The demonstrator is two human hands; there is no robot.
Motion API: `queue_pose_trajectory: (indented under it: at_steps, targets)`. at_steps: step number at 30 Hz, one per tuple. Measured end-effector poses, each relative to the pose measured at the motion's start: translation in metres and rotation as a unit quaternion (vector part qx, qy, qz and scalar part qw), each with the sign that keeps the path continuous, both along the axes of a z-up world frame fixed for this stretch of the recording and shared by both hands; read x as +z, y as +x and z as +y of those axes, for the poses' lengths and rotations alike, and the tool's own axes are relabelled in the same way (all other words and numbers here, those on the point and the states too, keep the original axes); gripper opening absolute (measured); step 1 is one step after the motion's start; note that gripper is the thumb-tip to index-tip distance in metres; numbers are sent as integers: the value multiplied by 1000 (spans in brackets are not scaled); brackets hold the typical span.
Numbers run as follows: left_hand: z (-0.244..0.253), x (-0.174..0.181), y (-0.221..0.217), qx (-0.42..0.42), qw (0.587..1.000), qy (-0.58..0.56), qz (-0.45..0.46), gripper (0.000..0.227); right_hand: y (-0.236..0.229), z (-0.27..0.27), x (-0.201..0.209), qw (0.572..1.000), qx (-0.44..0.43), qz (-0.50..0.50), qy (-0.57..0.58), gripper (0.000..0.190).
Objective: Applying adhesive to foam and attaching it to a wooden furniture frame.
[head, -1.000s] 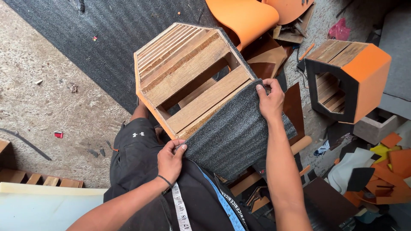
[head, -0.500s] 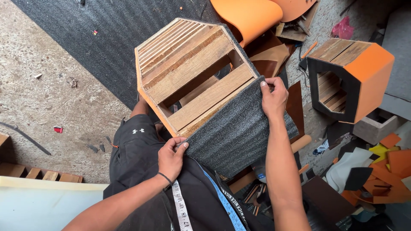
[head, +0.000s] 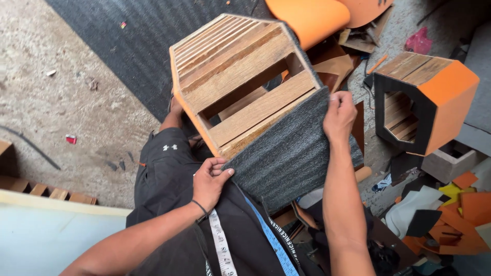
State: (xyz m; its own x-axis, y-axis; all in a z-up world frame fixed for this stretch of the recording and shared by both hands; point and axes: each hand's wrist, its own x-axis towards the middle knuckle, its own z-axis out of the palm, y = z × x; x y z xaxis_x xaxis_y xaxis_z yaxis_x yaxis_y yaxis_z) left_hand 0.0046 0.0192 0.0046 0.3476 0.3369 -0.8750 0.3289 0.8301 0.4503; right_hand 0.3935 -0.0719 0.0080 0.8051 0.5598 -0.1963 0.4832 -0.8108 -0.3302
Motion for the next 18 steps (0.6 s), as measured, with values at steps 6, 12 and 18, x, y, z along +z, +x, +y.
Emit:
queue_pose_trajectory:
  at_steps: [6, 12, 18]
  targets:
    - [-29, -9, -3, 46, 997, -63, 6, 29, -9, 31, 24, 995, 91, 39, 29, 27]
    - [-37, -15, 4, 135, 991, -22, -1, 26, 0, 16, 8, 998, 12, 56, 34, 21]
    - [-31, -17, 11, 113, 992, 42, 43, 22, 5, 9, 1, 997, 34, 36, 51, 22]
